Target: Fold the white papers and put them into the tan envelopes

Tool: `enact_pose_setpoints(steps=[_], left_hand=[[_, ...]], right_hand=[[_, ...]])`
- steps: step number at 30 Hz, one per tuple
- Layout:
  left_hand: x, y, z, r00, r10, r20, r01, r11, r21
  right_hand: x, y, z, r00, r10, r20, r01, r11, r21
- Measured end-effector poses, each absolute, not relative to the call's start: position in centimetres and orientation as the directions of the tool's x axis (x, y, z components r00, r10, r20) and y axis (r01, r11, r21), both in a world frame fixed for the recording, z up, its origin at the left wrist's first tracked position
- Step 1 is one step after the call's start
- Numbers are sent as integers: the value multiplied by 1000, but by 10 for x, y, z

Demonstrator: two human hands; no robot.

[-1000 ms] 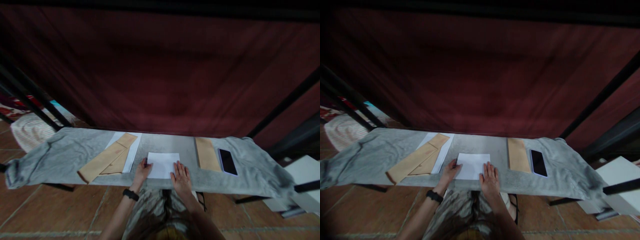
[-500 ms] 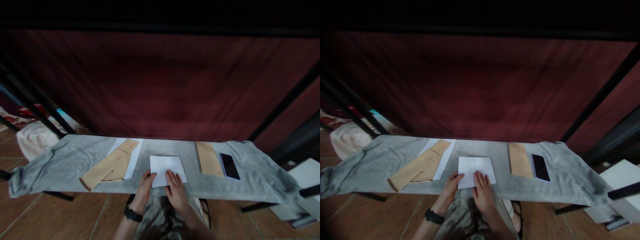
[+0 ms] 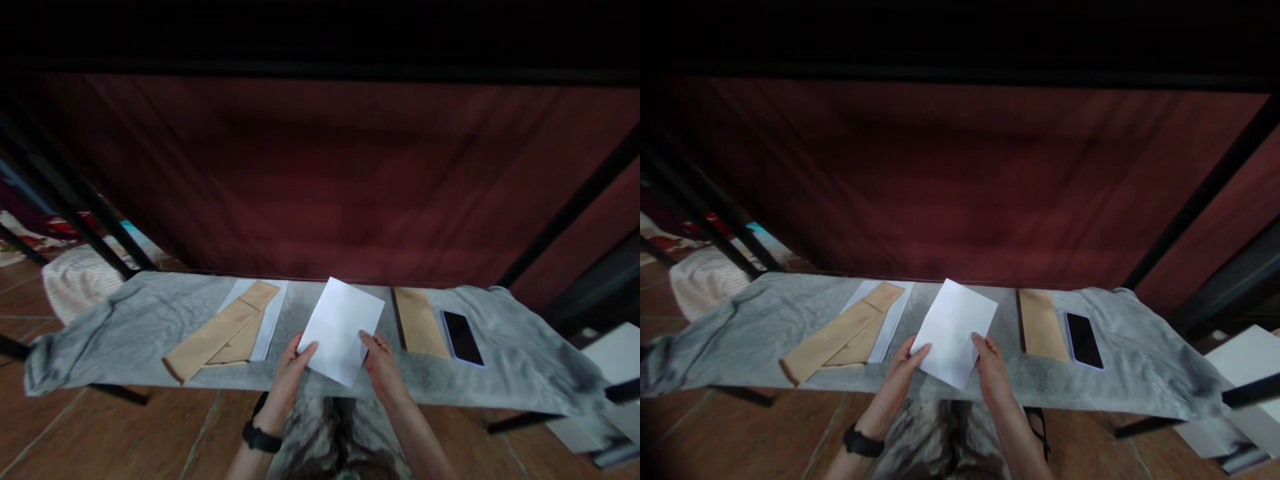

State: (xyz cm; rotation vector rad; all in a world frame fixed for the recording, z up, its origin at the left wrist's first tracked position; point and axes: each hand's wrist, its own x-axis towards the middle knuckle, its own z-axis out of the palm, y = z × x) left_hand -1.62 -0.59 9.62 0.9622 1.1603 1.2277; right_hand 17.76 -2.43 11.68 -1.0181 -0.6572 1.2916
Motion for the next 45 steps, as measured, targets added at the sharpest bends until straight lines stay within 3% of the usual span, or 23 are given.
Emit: enact_pose_setpoints(steps=[2,4,7,9,14,18,25,27,32,39,42,45], left_hand=[[-19,-3,99,2,998,-70,-33,70,997],[-23,4,99,-60,995,80,129,-72,989],[-31,19,93,-99,923,373,368,-314,875],[-35,28,83,-18,889,458,496,-389,776],[-45,27,40,110,923,368,618,-354,702],[-59,4,18,244,943,226,683,-333,650],[-72,-33,28,350,930,113,616,-319,721],[-67,-36,28,341,933,119,591,-311,744],[-48,-23,23,119,973,197,580,-229,782],[-31,-12,21,13,949,316,715,-229,660],[-29,-11,18,11,939,343,787,-219,576],[-30,-11,17,36,937,348,836,-219,503]], right_hand=[[182,-24,118,203,974,-97,-419,-3,-908],[191,-20,118,192,981,12,-290,68,-955],[206,-12,112,89,957,275,34,273,-962],[213,-7,99,30,930,367,185,356,-916],[219,-11,35,-8,945,326,302,313,-901],[230,-26,-13,-110,912,395,476,397,-785],[235,-35,-18,-232,924,303,654,379,-654],[229,-34,-12,-180,941,285,672,329,-663],[214,-27,-4,38,958,284,639,195,-744],[207,-10,-8,160,949,270,622,115,-774],[199,-8,-10,188,935,302,682,97,-725],[192,-9,-10,169,917,361,793,91,-602]])
